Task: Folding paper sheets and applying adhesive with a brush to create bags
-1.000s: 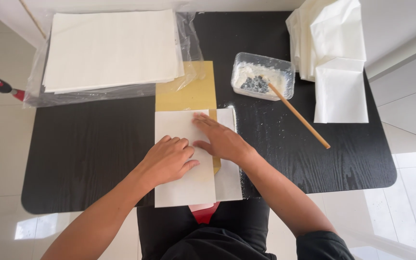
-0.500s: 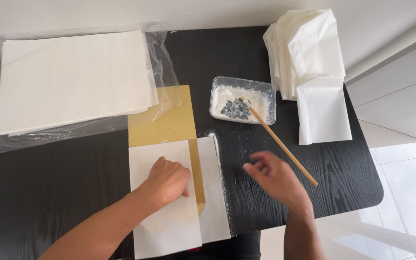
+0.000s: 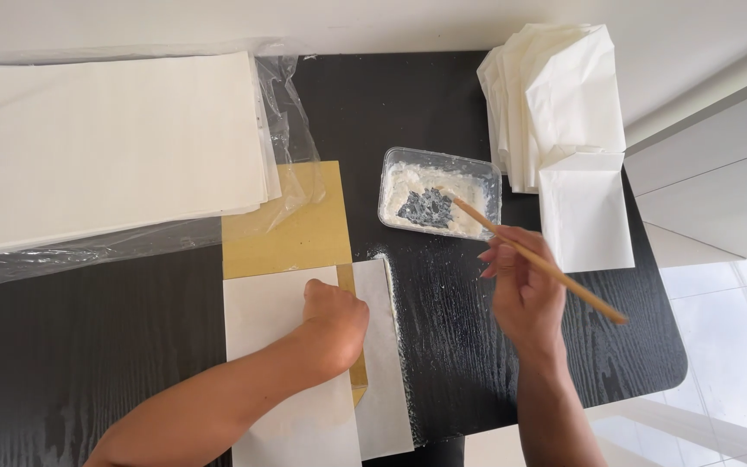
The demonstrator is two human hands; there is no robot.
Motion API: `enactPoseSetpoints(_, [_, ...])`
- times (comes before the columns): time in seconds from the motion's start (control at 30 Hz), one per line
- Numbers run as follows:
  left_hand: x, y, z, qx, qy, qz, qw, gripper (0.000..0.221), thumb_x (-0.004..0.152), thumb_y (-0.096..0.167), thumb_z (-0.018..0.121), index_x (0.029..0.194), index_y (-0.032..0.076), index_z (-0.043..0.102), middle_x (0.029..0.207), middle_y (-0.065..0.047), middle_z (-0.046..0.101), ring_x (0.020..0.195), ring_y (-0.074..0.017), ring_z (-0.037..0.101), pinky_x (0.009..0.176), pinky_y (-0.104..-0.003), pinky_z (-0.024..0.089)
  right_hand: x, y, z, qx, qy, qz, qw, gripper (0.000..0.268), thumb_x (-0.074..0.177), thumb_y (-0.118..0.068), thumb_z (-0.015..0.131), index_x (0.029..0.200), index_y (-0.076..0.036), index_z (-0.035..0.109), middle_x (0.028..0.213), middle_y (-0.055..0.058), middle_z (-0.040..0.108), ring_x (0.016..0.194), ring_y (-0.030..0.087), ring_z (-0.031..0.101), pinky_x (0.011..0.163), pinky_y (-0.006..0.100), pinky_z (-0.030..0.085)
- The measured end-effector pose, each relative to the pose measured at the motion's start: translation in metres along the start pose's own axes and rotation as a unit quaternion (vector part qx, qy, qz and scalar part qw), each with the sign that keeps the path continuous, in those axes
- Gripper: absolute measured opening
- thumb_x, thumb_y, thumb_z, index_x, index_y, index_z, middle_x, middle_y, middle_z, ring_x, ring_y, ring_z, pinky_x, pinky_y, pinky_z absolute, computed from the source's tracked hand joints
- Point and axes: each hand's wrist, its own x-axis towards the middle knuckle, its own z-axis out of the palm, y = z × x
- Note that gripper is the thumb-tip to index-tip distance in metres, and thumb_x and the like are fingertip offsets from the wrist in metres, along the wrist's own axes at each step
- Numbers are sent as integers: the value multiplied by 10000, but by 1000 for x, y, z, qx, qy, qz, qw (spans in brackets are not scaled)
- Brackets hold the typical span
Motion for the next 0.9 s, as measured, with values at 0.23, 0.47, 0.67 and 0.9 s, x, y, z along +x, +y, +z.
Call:
enactPoseSetpoints(0.23, [-34, -13, -34, -39, 8, 29, 999, 159, 714, 125, 883, 827, 100, 775, 749, -72, 701, 775, -285, 666, 747, -437, 411, 47, 3, -2, -73, -40, -55, 995, 197, 1109, -67, 467, 1181, 37, 617, 789, 134, 661, 609, 211, 640, 574, 319, 541])
enactPoseSetpoints(0.47, [-37, -12, -33, -48, 19, 39, 998, 84, 797, 115, 811, 865, 120, 761, 739, -67, 694, 737, -266, 666, 690, -425, 417, 46, 40, 0, -74, -22, -49, 996, 283, 1140, -221, 398, 1047, -36, 591, 673, 71, 606, 516, 201, 511, 524, 333, 454])
enactPoseSetpoints(0.67, [-42, -8, -49, -37, 0, 19, 999, 90, 842, 78, 746, 906, 138, 761, 801, -44, 714, 800, -254, 681, 718, -426, 420, 39, 55, -18, -82, 82, -130, 985, 301, 1132, -186, 439, 952, -5, 598, 612, 38, 564, 465, 186, 499, 500, 296, 449])
enactPoseSetpoints(0.9, [-38, -9, -46, -47, -3, 18, 999, 91, 834, 63, 739, 887, 135, 757, 776, -49, 704, 776, -263, 677, 701, -416, 419, 31, 76, -40, -137, 144, -200, 960, 241, 1091, -90, 578, 873, 6, 616, 557, 66, 520, 380, 200, 449, 446, 298, 432])
